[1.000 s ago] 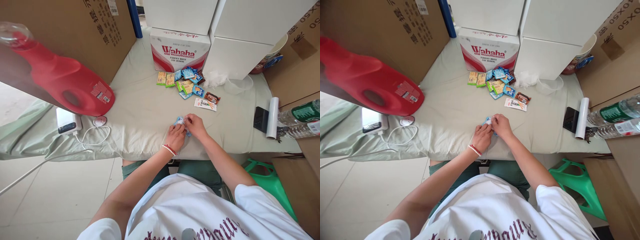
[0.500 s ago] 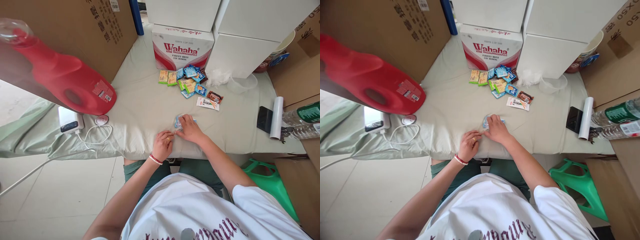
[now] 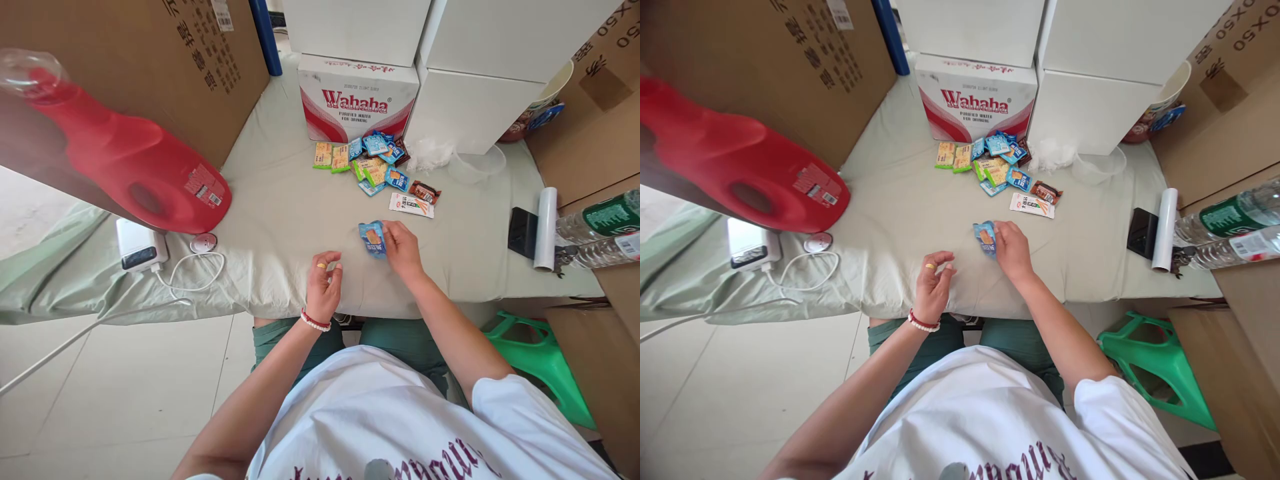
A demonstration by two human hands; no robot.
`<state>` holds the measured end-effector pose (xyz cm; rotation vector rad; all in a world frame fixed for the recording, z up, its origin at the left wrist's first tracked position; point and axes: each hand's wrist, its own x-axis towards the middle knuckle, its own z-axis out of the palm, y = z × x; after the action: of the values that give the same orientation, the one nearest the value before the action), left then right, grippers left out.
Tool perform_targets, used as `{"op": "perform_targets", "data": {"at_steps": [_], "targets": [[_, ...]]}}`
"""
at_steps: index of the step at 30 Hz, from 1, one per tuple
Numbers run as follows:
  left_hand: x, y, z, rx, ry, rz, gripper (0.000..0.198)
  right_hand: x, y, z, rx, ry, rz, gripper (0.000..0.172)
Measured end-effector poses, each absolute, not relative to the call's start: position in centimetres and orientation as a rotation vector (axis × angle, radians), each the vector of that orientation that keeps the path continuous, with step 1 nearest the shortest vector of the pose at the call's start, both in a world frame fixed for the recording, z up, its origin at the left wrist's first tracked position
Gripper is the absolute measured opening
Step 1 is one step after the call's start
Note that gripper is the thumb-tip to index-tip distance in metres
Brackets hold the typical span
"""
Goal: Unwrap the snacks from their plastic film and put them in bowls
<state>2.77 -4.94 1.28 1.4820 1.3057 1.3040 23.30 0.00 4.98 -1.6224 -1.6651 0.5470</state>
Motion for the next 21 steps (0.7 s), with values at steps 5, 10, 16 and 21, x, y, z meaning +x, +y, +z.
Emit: {"op": "perform_targets", "data": {"at_steps": [5, 10, 16, 21], "targets": [[5.6, -3.6, 2.1, 0.966, 1.003, 1.044, 0.059, 23.2, -1.6, 5.3, -1.448, -1.197, 1.152, 0.042], [6.6, -2.5, 1.6, 0.915, 1.067, 1.056, 0.049, 21.6, -4.1, 3.5, -1.410, -1.170, 1.192, 0.054], [2.3, -4.4, 1.6, 1.541, 1.323, 1.010, 0.034, 24.6, -4.3, 3.1, -1.434, -1.384, 1.043, 0.040], [-4.8, -5.5, 0.2, 2.298, 1.684, 0.947, 0.023, 38.8, 5.2, 8.4, -1.673, -1.394, 0.095, 0.036]]}}
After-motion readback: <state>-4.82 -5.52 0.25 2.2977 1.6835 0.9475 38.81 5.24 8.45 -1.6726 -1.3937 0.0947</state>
